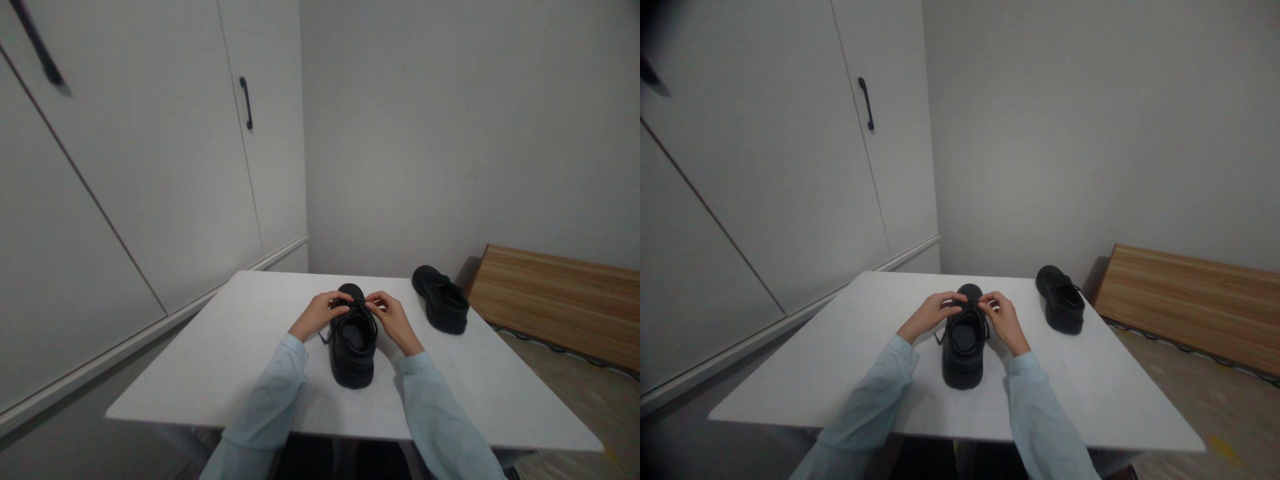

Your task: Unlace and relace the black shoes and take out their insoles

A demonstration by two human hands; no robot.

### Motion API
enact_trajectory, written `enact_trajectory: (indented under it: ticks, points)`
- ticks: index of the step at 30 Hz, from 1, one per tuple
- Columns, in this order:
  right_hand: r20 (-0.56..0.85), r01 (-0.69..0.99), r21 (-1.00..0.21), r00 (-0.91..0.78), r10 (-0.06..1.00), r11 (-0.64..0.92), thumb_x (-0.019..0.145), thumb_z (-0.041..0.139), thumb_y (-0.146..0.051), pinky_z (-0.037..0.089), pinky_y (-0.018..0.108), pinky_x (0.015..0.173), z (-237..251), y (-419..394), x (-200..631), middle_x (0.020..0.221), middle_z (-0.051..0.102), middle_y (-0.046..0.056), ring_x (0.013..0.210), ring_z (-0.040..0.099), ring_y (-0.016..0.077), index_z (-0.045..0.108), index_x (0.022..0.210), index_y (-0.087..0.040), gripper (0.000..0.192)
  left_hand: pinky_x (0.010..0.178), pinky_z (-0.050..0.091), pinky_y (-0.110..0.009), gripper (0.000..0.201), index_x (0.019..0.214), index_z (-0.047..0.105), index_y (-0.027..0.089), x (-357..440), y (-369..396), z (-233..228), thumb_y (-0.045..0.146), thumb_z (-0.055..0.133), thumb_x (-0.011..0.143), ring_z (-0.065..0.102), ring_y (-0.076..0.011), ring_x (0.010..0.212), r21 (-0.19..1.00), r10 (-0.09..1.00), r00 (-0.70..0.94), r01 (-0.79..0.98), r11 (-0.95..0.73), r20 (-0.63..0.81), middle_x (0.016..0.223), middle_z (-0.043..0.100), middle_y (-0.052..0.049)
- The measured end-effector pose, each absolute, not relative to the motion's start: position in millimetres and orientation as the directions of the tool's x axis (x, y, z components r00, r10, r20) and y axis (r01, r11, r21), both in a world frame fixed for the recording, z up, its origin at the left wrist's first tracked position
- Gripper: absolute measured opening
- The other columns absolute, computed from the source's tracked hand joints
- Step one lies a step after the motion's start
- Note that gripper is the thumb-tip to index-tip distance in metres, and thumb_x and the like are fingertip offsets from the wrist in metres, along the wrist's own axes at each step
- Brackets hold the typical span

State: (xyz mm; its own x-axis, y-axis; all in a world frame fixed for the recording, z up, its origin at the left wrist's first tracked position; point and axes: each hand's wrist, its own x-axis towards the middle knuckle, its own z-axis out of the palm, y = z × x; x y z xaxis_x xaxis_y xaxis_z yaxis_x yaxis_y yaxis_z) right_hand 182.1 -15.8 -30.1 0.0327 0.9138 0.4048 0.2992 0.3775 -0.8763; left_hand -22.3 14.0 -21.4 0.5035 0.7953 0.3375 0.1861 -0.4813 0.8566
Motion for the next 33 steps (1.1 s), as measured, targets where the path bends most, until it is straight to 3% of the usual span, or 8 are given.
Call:
enact_trajectory:
  ticks: [4,12,26,33]
  points:
    - [0.395,0.319,-0.87,-0.007,0.919,0.377,0.071,0.066,-0.036,0.047,0.035,0.072,-32.5,-12.6,186.6,0.08,0.068,0.006,0.073,0.06,0.0196,0.067,0.076,-0.018,0.019,0.095,0.045,-0.034,0.025,0.101,0.069,0.016,-22.5,12.6,-19.9,0.026,0.066,0.078,0.06,-0.0228,0.108,0.857,0.795,0.503,0.182,-0.482,0.34,0.11,0.068,-0.011]
    - [0.423,0.336,-0.861,0.058,0.904,0.382,0.074,0.061,-0.037,0.046,0.031,0.064,-34.4,-14.0,179.6,0.077,0.066,0.005,0.072,0.059,0.0197,0.062,0.072,-0.019,0.019,0.095,0.045,-0.033,0.026,0.102,0.068,0.017,-22.4,14.2,-21.6,0.027,0.065,0.079,0.059,-0.0218,0.109,0.852,0.79,0.509,0.186,-0.49,0.343,0.111,0.067,-0.01]
    - [0.502,0.386,-0.812,0.077,0.862,0.438,0.077,0.059,-0.034,0.044,0.032,0.067,-29.2,-18.5,178.4,0.075,0.064,0.004,0.074,0.057,0.0196,0.061,0.073,-0.019,0.015,0.095,0.045,-0.033,0.027,0.101,0.069,0.016,-19.1,12.2,-18.4,0.034,0.056,0.085,0.061,-0.021,0.105,0.852,0.794,0.496,0.181,-0.491,0.351,0.109,0.069,-0.009]
    - [0.421,0.341,-0.861,0.06,0.905,0.377,0.069,0.065,-0.038,0.047,0.034,0.065,-33.3,-13.6,185.2,0.08,0.067,0.007,0.072,0.06,0.0202,0.066,0.073,-0.018,0.021,0.098,0.042,-0.034,0.041,0.108,0.065,0.02,-21.5,6.9,-16.6,0.037,0.072,0.072,0.057,-0.0218,0.109,0.82,0.778,0.521,0.231,-0.524,0.351,0.113,0.064,-0.008]
